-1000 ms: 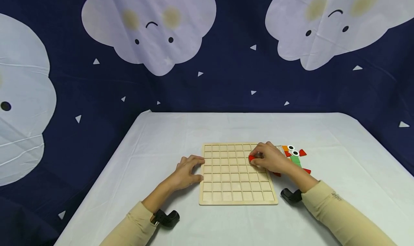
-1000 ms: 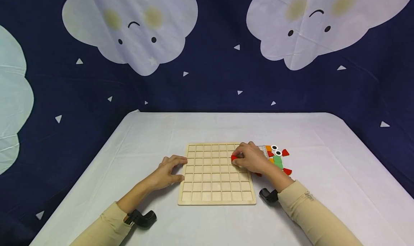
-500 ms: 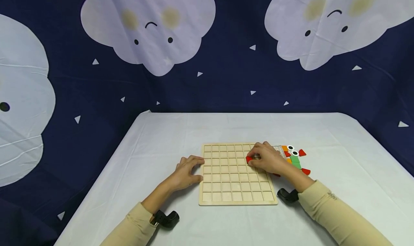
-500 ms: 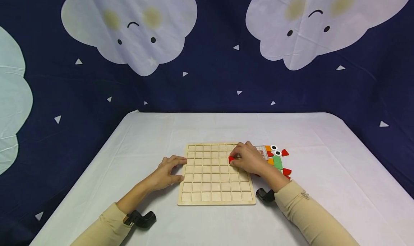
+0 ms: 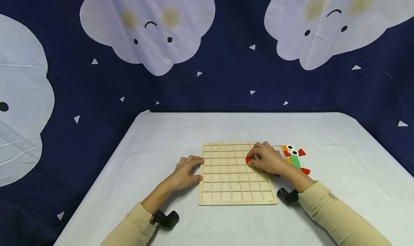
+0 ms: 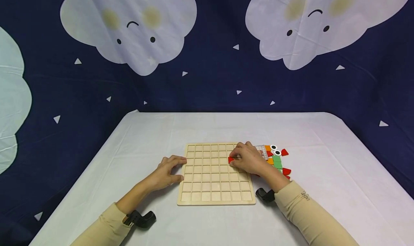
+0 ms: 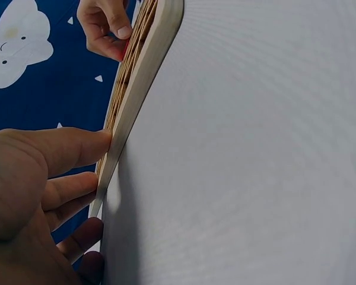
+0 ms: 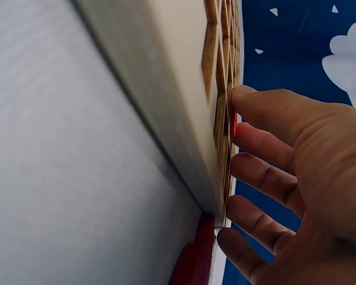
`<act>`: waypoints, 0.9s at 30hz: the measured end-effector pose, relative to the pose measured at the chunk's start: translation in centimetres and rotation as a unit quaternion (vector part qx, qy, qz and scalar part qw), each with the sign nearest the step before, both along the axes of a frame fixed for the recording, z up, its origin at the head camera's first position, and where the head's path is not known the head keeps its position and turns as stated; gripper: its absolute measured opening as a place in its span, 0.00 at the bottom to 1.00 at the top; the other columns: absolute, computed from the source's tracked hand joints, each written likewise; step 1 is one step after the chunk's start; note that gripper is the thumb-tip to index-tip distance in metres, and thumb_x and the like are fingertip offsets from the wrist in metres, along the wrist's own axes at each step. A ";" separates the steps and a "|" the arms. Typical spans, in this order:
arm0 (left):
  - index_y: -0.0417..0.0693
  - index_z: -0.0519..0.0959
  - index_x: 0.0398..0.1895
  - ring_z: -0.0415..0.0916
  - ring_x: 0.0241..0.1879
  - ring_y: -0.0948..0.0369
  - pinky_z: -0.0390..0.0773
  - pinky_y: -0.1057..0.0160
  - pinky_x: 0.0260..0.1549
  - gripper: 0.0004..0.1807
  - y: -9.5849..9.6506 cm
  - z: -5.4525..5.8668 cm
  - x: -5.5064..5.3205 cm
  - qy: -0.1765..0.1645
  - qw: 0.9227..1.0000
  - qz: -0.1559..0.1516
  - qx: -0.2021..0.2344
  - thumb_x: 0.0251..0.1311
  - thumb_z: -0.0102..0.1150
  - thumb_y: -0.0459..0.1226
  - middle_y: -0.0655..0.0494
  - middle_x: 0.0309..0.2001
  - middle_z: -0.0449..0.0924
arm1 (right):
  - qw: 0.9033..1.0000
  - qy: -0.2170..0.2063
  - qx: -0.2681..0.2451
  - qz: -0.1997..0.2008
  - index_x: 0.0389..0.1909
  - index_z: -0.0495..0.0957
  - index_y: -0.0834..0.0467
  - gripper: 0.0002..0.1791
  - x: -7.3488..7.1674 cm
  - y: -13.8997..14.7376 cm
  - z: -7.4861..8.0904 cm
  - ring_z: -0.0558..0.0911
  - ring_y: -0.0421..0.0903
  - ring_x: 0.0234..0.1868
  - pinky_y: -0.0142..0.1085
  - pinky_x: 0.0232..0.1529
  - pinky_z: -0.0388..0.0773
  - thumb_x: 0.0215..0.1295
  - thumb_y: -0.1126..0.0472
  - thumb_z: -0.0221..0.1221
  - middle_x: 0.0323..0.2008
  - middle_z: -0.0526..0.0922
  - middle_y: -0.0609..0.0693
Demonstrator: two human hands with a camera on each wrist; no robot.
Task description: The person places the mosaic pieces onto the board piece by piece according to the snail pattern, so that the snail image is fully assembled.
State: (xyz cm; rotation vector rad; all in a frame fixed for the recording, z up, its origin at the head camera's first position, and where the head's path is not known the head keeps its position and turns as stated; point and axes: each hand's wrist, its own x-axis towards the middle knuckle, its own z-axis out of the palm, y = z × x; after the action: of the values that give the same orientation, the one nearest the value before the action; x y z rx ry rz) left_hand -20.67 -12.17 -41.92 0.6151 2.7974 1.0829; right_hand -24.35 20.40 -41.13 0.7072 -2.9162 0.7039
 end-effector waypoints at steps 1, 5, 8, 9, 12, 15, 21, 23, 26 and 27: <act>0.46 0.74 0.58 0.60 0.49 0.59 0.56 0.56 0.48 0.29 0.0 0.0 0.0 -0.001 1.000 0.000 0.000 0.49 0.65 0.36 0.60 0.61 0.71 | 1.000 0.001 -0.001 0.001 0.39 0.83 0.47 0.12 0.0 0.0 0.0 0.66 0.43 0.38 0.36 0.38 0.61 0.53 0.52 0.67 0.40 0.79 0.43; 0.47 0.74 0.59 0.59 0.49 0.60 0.56 0.57 0.48 0.29 0.0 0.0 0.0 -0.003 1.000 -0.001 -0.001 0.49 0.65 0.36 0.61 0.62 0.70 | 1.000 0.001 -0.001 0.005 0.39 0.83 0.47 0.12 0.0 0.0 0.0 0.66 0.43 0.38 0.36 0.39 0.61 0.53 0.51 0.66 0.40 0.79 0.43; 0.46 0.74 0.59 0.59 0.50 0.60 0.56 0.57 0.48 0.29 -0.1 0.0 0.0 -0.004 1.000 -0.001 0.000 0.50 0.65 0.36 0.61 0.62 0.70 | 1.000 0.000 0.003 0.006 0.40 0.83 0.47 0.12 0.0 0.1 0.1 0.66 0.43 0.39 0.37 0.39 0.61 0.53 0.51 0.66 0.41 0.78 0.43; 0.46 0.74 0.59 0.59 0.50 0.60 0.56 0.57 0.48 0.29 -0.1 0.0 0.0 -0.004 1.000 -0.001 0.001 0.50 0.65 0.36 0.61 0.62 0.70 | 1.000 -0.002 0.004 0.007 0.40 0.83 0.47 0.13 0.0 0.1 0.1 0.66 0.43 0.39 0.37 0.39 0.61 0.53 0.50 0.66 0.41 0.78 0.43; 0.46 0.74 0.58 0.60 0.51 0.59 0.55 0.57 0.49 0.28 0.0 -0.1 -0.1 -0.005 1.000 -0.001 0.001 0.50 0.65 0.36 0.61 0.62 0.70 | 1.000 -0.010 0.004 0.005 0.41 0.83 0.47 0.14 0.0 0.3 0.1 0.67 0.43 0.39 0.37 0.39 0.62 0.53 0.49 0.66 0.42 0.79 0.42; 0.47 0.74 0.59 0.60 0.51 0.59 0.55 0.56 0.49 0.29 0.0 -0.1 -0.1 -0.004 1.000 -0.001 0.001 0.50 0.65 0.36 0.61 0.62 0.70 | 1.000 -0.025 -0.008 0.001 0.43 0.83 0.49 0.15 0.1 0.5 0.3 0.68 0.42 0.39 0.36 0.40 0.64 0.54 0.50 0.66 0.42 0.80 0.43; 0.47 0.74 0.58 0.60 0.50 0.59 0.56 0.56 0.49 0.28 0.1 0.0 0.0 -0.003 1.000 0.000 0.000 0.49 0.65 0.36 0.61 0.62 0.70 | 0.999 -0.042 -0.018 -0.027 0.47 0.81 0.52 0.17 1.0 2.4 1.5 0.70 0.45 0.44 0.38 0.42 0.67 0.57 0.51 0.64 0.45 0.81 0.46; 0.46 0.74 0.58 0.60 0.50 0.59 0.56 0.57 0.49 0.28 0.1 0.0 0.0 -0.001 1.000 0.001 -0.001 0.49 0.65 0.36 0.60 0.61 0.70 | 0.998 -0.044 -0.020 -0.043 0.48 0.81 0.52 0.17 1.4 3.4 1.9 0.71 0.46 0.45 0.40 0.42 0.67 0.58 0.51 0.63 0.47 0.81 0.48; 0.46 0.74 0.58 0.60 0.49 0.60 0.56 0.57 0.48 0.28 0.1 0.0 0.0 0.000 1.000 0.001 -0.002 0.49 0.65 0.36 0.60 0.61 0.71 | 0.997 -0.040 -0.016 -0.057 0.48 0.81 0.54 0.18 2.1 5.0 2.4 0.71 0.49 0.46 0.41 0.42 0.68 0.59 0.51 0.63 0.48 0.81 0.51; 0.47 0.74 0.58 0.60 0.49 0.60 0.56 0.57 0.48 0.29 0.1 0.0 0.0 0.000 1.000 0.001 -0.002 0.49 0.65 0.36 0.60 0.61 0.71 | 0.997 -0.039 -0.015 -0.064 0.49 0.81 0.54 0.18 2.4 5.5 2.5 0.71 0.49 0.47 0.42 0.42 0.69 0.59 0.51 0.63 0.49 0.81 0.52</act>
State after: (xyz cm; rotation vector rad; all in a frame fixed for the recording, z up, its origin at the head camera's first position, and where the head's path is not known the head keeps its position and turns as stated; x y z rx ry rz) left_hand -20.64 -12.08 -41.92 0.6134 2.8000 1.0784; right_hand -21.98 25.95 -38.67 0.4948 -2.9808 0.7763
